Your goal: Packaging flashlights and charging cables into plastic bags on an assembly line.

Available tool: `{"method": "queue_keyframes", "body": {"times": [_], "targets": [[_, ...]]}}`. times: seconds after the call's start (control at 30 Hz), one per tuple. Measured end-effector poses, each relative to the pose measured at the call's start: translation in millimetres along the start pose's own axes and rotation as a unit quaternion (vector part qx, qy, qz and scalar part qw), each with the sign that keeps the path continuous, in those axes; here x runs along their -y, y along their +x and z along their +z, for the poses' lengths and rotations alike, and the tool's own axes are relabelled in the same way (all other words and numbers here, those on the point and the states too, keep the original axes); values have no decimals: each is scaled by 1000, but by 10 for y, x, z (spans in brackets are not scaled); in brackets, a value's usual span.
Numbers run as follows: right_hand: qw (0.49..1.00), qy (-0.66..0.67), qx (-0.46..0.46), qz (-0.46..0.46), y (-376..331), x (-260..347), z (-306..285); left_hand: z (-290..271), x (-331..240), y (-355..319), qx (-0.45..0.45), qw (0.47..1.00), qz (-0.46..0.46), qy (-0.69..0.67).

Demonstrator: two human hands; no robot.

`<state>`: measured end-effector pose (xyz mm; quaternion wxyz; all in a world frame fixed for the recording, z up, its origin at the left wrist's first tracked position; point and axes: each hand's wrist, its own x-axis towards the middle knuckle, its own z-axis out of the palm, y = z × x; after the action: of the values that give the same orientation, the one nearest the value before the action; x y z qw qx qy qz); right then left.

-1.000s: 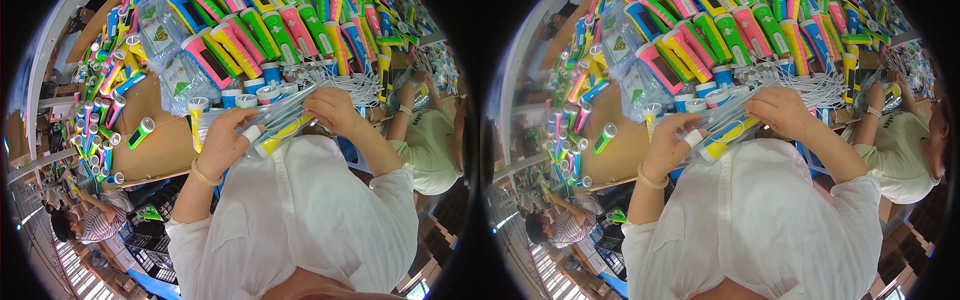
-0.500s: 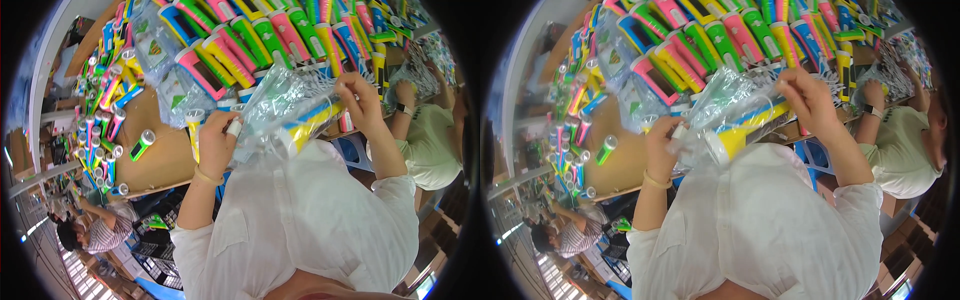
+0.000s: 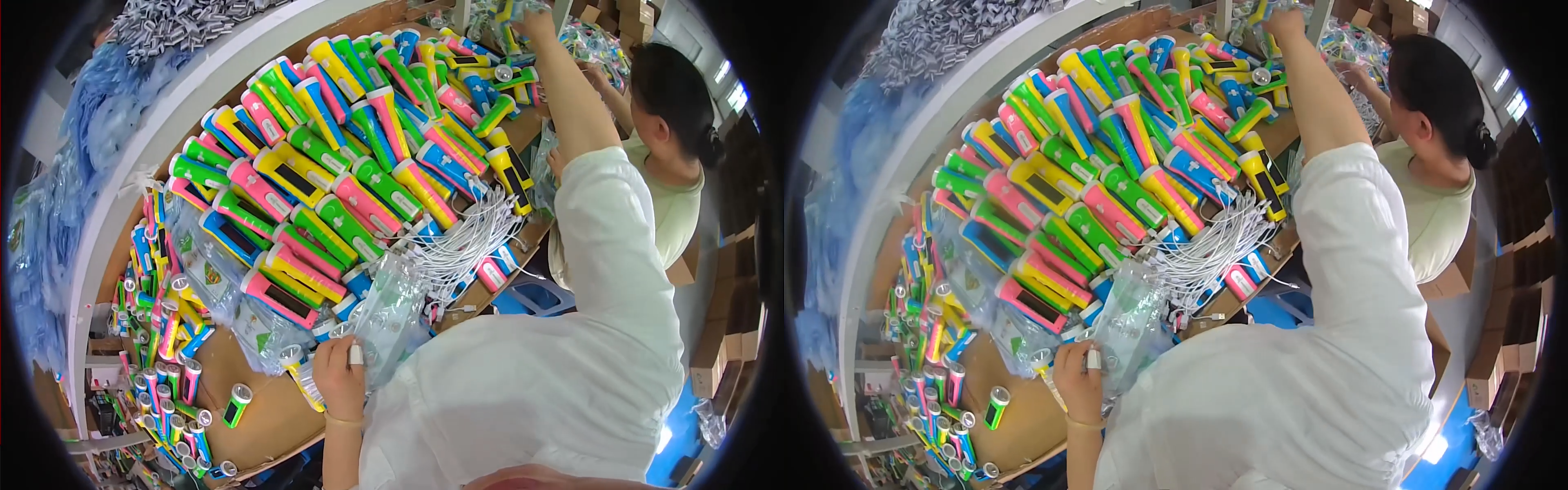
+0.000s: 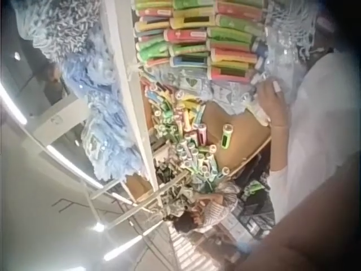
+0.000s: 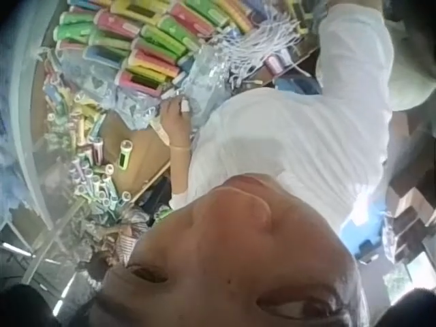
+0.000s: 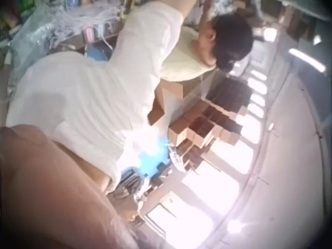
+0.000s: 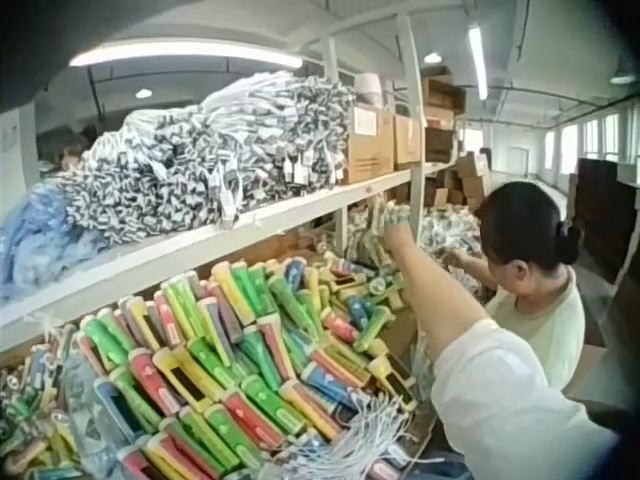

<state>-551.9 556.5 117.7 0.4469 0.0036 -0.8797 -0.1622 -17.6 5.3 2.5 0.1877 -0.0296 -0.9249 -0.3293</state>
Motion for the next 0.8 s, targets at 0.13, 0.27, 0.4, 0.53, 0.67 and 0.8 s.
{"method": "queue_keyframes", "body": {"times": [0.13,0.27,0.4,0.53,0.67,0.8], "targets": [[650,694,-15,309,74,1098,-450,19,-39,1,14,1000,-3,-17],[604,748,264,75,-939,2194,-2003,28,-19,19,15,1000,17,-3],[469,767,306,-314,-1986,2901,-3118,90,-4,42,11,999,17,28],[600,676,205,-374,-2667,3230,-3509,96,-46,102,13,999,5,-44],[589,681,228,-370,-2765,3197,-3485,58,-23,34,8,998,16,-55],[584,684,257,-355,-2651,3027,-3362,-29,0,-96,-18,995,-42,-84]]}}
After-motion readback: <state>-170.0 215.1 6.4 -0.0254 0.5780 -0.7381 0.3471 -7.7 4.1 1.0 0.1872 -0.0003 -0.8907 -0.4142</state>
